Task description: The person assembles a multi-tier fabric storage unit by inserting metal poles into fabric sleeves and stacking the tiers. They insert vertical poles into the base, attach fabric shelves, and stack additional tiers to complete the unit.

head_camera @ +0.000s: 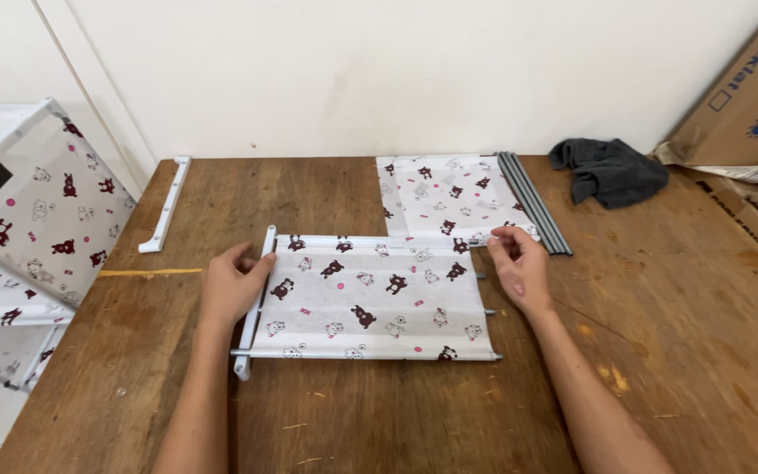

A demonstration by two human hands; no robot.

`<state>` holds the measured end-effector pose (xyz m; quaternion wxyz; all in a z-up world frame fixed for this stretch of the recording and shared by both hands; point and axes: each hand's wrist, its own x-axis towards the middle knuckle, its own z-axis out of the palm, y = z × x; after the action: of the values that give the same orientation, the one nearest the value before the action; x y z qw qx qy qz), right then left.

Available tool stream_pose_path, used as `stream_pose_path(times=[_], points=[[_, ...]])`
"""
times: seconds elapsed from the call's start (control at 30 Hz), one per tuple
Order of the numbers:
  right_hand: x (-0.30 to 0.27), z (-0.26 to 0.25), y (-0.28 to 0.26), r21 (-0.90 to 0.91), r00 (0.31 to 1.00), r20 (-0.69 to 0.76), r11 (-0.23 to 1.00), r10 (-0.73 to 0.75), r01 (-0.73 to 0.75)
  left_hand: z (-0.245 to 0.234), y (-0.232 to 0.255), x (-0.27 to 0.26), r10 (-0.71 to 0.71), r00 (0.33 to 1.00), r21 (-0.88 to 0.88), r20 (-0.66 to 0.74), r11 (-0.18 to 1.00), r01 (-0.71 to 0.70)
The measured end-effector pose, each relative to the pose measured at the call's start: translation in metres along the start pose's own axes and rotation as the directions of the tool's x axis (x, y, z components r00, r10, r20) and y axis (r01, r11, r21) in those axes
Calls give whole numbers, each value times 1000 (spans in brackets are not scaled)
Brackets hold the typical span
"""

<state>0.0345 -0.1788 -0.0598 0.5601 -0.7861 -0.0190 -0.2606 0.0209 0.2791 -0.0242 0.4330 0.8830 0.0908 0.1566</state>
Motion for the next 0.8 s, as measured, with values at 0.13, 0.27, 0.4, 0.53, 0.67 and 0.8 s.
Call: stream_pose_path(times=[0.13,0.27,0.4,0.53,0.67,0.8], points=[[0,-2,7,5,1000,8,1000,-23,23,7,-4,-3,16,998,-175,55,985,-6],[-1,-3,16,50,1000,-13,999,17,-16,12,-21,4,107,994,-533,29,843,-76],[1,-6,17,43,1000,-6,999,21,-21,16,-24,18,89,996,-613,-7,787,-75],[0,-11,7,82,994,98,995,46,-54,23,-18,27,80,997,-634,-9,770,-68],[-1,-8,-7,-29,980,172,995,97,-93,31,-8,41,59,998,-684,-15,727,-54],[-5,-5,-16,-67,983,170,996,73,-63,45,-1,60,-19,1000,-703,-17,711,2]])
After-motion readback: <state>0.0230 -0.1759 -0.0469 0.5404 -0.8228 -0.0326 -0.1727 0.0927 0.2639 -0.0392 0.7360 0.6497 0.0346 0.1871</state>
